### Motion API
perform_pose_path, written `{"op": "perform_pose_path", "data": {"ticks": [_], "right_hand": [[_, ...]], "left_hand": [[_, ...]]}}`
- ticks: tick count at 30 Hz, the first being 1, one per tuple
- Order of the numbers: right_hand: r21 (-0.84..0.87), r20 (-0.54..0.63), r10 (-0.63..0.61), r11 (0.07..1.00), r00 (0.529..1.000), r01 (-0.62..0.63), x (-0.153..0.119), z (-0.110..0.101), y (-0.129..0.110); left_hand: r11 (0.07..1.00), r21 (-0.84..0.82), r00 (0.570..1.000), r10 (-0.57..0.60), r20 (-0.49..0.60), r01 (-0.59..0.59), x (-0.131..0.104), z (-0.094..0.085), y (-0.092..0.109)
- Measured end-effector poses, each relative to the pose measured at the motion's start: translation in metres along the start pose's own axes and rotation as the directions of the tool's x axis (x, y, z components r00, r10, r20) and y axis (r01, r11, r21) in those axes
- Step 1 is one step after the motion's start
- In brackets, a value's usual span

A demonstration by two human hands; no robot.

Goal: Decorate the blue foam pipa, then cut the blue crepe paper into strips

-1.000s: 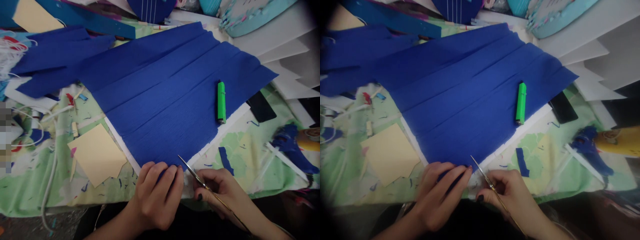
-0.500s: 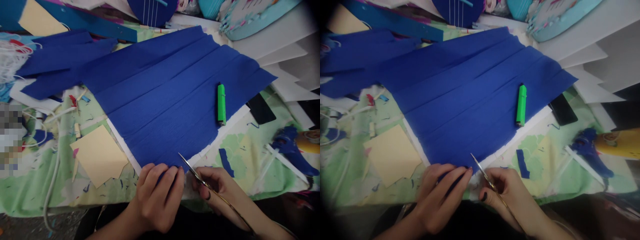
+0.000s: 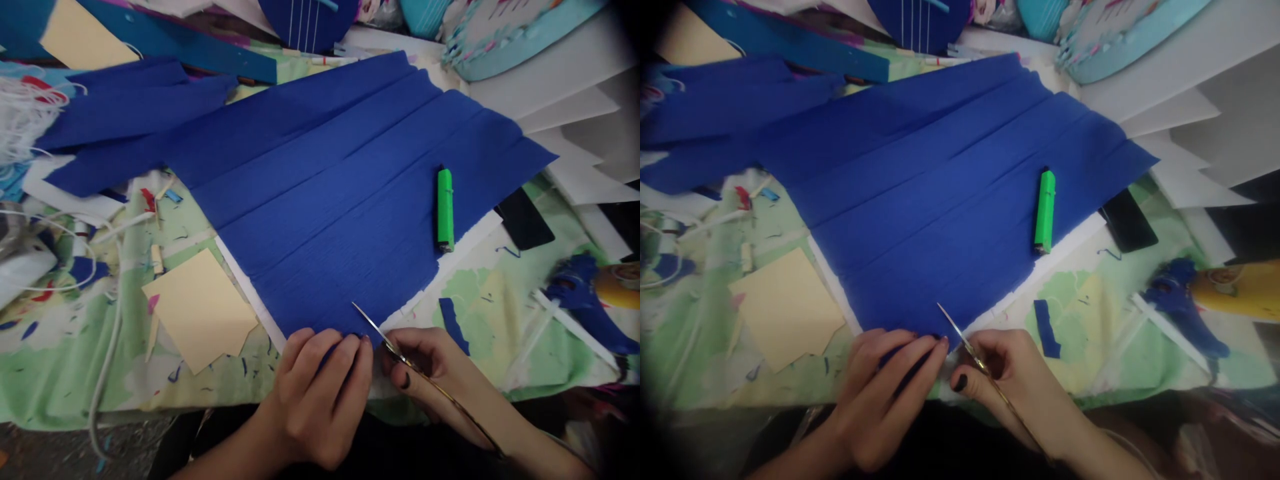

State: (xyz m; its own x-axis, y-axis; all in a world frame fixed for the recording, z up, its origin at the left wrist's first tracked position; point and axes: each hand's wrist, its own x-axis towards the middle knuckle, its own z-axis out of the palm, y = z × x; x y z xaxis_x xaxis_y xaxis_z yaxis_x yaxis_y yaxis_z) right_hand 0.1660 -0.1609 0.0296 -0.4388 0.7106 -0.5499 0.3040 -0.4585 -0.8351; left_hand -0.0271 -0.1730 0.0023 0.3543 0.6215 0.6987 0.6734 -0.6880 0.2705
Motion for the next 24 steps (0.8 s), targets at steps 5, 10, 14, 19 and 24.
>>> {"op": "perform_pose_path", "data": {"ticks": [5, 10, 14, 19, 24], "right_hand": [[-0.005, -0.013, 0.002, 1.0, 1.0, -0.002, 0.002, 0.0002, -0.0007], [-0.016, -0.029, -0.001, 1.0, 1.0, 0.0, 0.0027, 0.0012, -0.002], [-0.034, -0.034, 0.012, 0.999, 0.999, -0.013, 0.0022, 0.0016, -0.0019], [-0.048, -0.047, 0.044, 0.998, 0.998, -0.047, 0.0017, 0.0011, -0.0007], [-0.043, -0.058, 0.06, 0.997, 0.996, -0.063, 0.0034, 0.0016, -0.0039]], "left_hand": [[1.0, -0.009, 0.996, -0.009, 0.093, 0.01, 0.0021, -0.0053, 0.0003], [1.0, -0.001, 0.999, 0.009, 0.044, -0.009, 0.0007, -0.0024, -0.0002], [1.0, -0.002, 0.999, -0.002, 0.032, 0.002, -0.0008, -0.0009, -0.0003], [1.0, 0.007, 0.999, 0.007, 0.038, -0.007, -0.0014, -0.0008, -0.0005], [1.0, -0.006, 1.0, 0.008, 0.02, -0.008, -0.0037, 0.0021, -0.0013]]}}
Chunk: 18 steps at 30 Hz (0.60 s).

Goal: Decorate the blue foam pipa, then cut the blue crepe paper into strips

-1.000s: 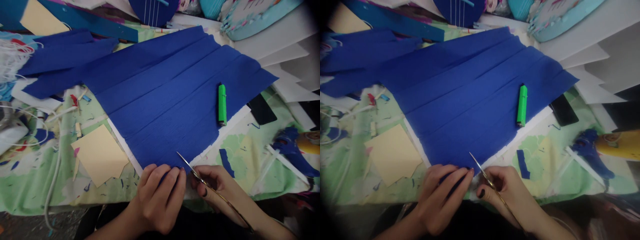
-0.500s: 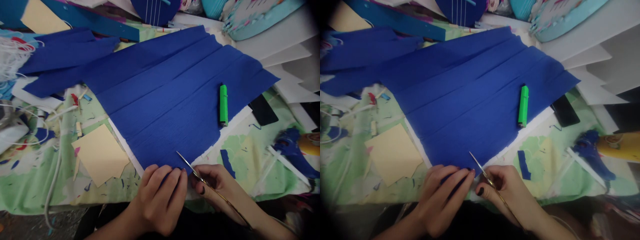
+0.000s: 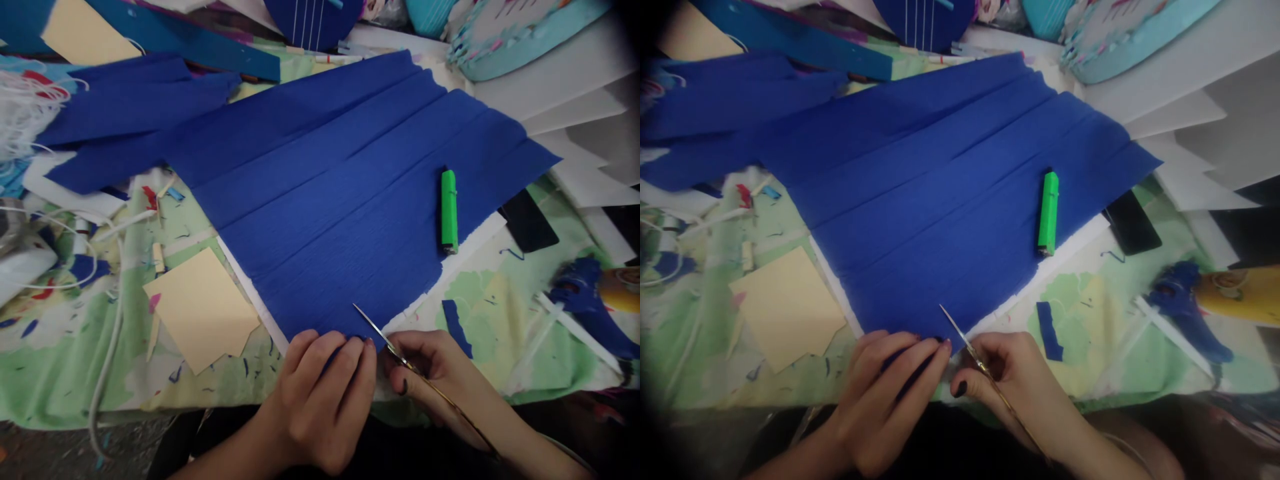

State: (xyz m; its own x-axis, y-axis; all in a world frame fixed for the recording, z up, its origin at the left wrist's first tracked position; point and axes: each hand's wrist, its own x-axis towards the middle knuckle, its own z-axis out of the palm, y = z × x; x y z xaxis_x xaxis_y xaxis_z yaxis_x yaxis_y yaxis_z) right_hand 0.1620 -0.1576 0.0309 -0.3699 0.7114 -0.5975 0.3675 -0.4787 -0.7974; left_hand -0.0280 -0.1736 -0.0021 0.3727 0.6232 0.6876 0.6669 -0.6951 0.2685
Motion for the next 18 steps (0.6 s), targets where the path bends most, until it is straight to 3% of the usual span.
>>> {"op": "perform_pose_path", "data": {"ticks": [7, 13, 18], "right_hand": [[-0.008, -0.008, 0.027, 1.0, 1.0, -0.028, 0.0006, 0.0007, -0.0031], [-0.009, 0.004, -0.042, 0.999, 0.999, 0.042, 0.0015, -0.0006, 0.005], [-0.012, 0.04, -0.057, 0.998, 0.998, 0.058, 0.0019, -0.0022, 0.0033]], "left_hand": [[1.0, 0.0, 0.999, -0.007, 0.046, 0.007, 0.0019, -0.0048, 0.0011], [1.0, 0.01, 1.0, -0.005, -0.006, 0.005, 0.0027, -0.0047, 0.0014], [0.998, -0.009, 0.997, -0.06, 0.049, 0.06, 0.0042, -0.0059, 0.0026]]}}
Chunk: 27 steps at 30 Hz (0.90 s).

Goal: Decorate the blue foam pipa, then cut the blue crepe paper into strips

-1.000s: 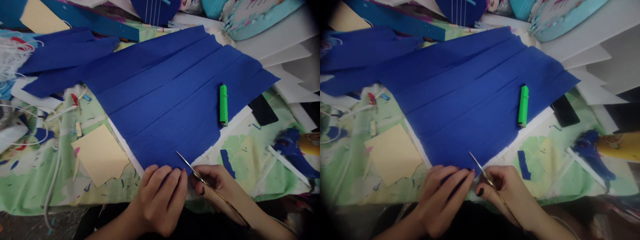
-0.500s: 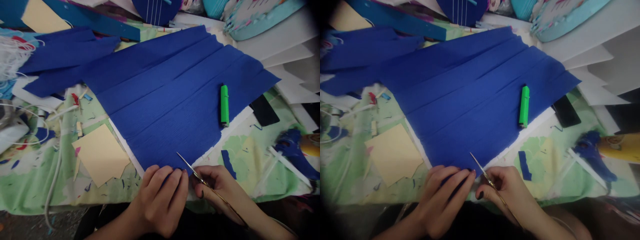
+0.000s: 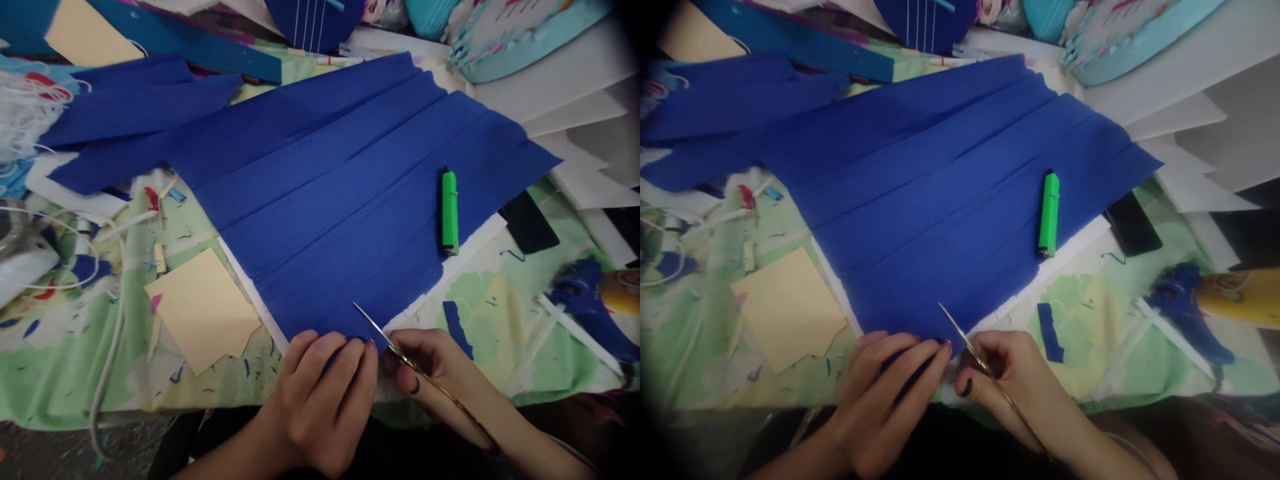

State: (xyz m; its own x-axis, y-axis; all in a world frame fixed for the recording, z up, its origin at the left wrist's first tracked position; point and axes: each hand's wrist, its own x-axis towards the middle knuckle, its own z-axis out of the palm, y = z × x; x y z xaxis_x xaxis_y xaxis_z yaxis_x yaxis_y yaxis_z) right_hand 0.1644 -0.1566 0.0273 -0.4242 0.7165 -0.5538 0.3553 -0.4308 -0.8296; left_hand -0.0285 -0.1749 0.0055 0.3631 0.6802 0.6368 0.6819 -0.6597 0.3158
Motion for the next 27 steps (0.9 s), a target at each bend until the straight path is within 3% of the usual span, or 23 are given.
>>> {"op": "perform_pose_path", "data": {"ticks": [4, 10, 17, 23, 27], "right_hand": [[0.006, 0.011, -0.005, 1.0, 1.0, 0.005, 0.0014, -0.0006, -0.0045], [-0.01, 0.005, 0.02, 1.0, 1.0, -0.02, 0.003, -0.0015, -0.0092], [-0.049, 0.002, 0.026, 0.998, 1.0, -0.025, 0.0027, -0.0032, -0.0086], [-0.045, -0.029, 0.006, 0.999, 1.0, -0.008, 0.0058, -0.0026, -0.0049], [-0.035, -0.016, 0.013, 0.999, 1.0, -0.014, 0.0062, -0.0028, -0.0053]], "left_hand": [[0.999, 0.024, 0.996, 0.05, -0.079, -0.048, -0.0006, 0.0017, -0.0005], [1.0, -0.005, 1.0, -0.006, 0.01, 0.006, -0.0006, -0.0024, 0.0026], [0.996, 0.028, 0.994, 0.081, -0.07, -0.079, -0.0023, 0.0023, -0.0021], [1.0, -0.016, 0.999, -0.021, 0.033, 0.021, -0.0012, -0.0035, 0.0029], [0.999, -0.009, 0.998, 0.044, -0.035, -0.044, -0.0017, -0.0015, 0.0018]]}}
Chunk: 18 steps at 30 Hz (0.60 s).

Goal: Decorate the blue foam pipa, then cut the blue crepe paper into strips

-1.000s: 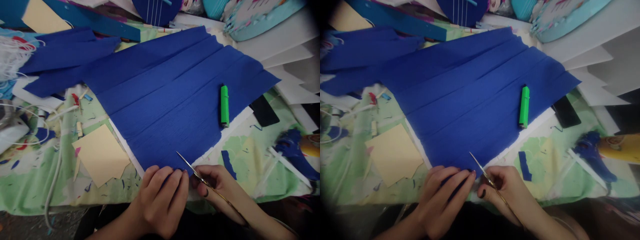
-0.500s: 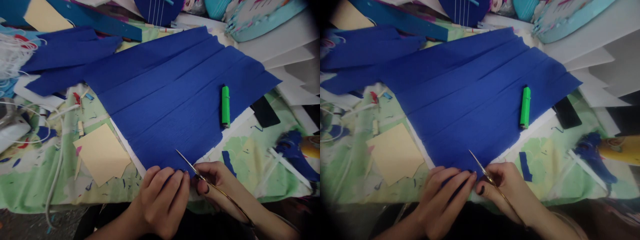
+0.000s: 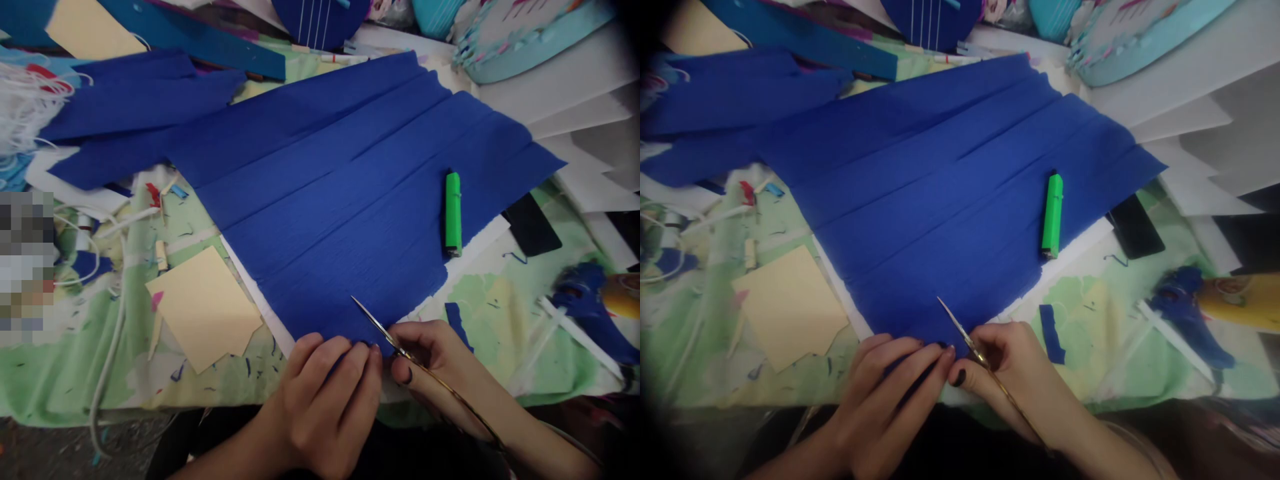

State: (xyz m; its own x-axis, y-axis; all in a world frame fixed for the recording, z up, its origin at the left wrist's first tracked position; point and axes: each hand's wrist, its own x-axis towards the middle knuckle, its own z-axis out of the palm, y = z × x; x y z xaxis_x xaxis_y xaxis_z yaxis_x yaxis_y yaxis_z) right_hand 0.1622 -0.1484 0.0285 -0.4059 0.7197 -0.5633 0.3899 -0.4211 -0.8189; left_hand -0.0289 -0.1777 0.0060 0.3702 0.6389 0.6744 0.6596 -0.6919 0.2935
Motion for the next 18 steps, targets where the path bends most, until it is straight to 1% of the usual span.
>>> {"op": "perform_pose_path", "data": {"ticks": [2, 5, 8, 10, 12, 15, 16, 18], "right_hand": [[-0.003, 0.006, 0.001, 1.0, 1.0, -0.001, 0.0, 0.0, -0.001], [-0.013, -0.005, 0.004, 1.0, 1.0, -0.004, 0.0, 0.0, -0.002], [-0.02, -0.015, 0.011, 1.0, 1.0, -0.011, 0.0, 0.001, -0.003], [-0.029, -0.02, 0.013, 0.999, 1.0, -0.014, 0.001, 0.001, -0.005], [-0.055, -0.028, 0.017, 0.998, 0.999, -0.019, 0.001, 0.001, -0.007], [-0.118, -0.057, 0.04, 0.992, 0.998, -0.047, 0.002, 0.001, -0.01], [-0.133, -0.065, 0.049, 0.989, 0.997, -0.057, 0.003, 0.001, -0.01], [-0.145, -0.07, 0.06, 0.987, 0.996, -0.07, 0.003, 0.002, -0.01]], "left_hand": [[1.0, -0.004, 1.0, -0.007, -0.005, 0.007, -0.001, 0.001, 0.0], [0.997, -0.028, 0.997, -0.074, 0.026, 0.074, -0.001, -0.001, 0.003], [0.998, -0.038, 0.998, -0.056, 0.031, 0.057, 0.0, -0.003, 0.004], [0.998, -0.034, 0.997, -0.055, 0.054, 0.057, 0.0, -0.003, 0.003], [0.999, -0.022, 0.999, -0.041, 0.034, 0.042, 0.0, -0.001, 0.0], [1.0, -0.004, 0.999, 0.014, -0.032, -0.014, -0.001, 0.003, -0.003], [1.0, -0.006, 0.999, 0.012, -0.042, -0.012, -0.002, 0.004, -0.003], [1.0, -0.016, 1.0, -0.009, -0.024, 0.008, -0.002, 0.005, -0.003]]}}
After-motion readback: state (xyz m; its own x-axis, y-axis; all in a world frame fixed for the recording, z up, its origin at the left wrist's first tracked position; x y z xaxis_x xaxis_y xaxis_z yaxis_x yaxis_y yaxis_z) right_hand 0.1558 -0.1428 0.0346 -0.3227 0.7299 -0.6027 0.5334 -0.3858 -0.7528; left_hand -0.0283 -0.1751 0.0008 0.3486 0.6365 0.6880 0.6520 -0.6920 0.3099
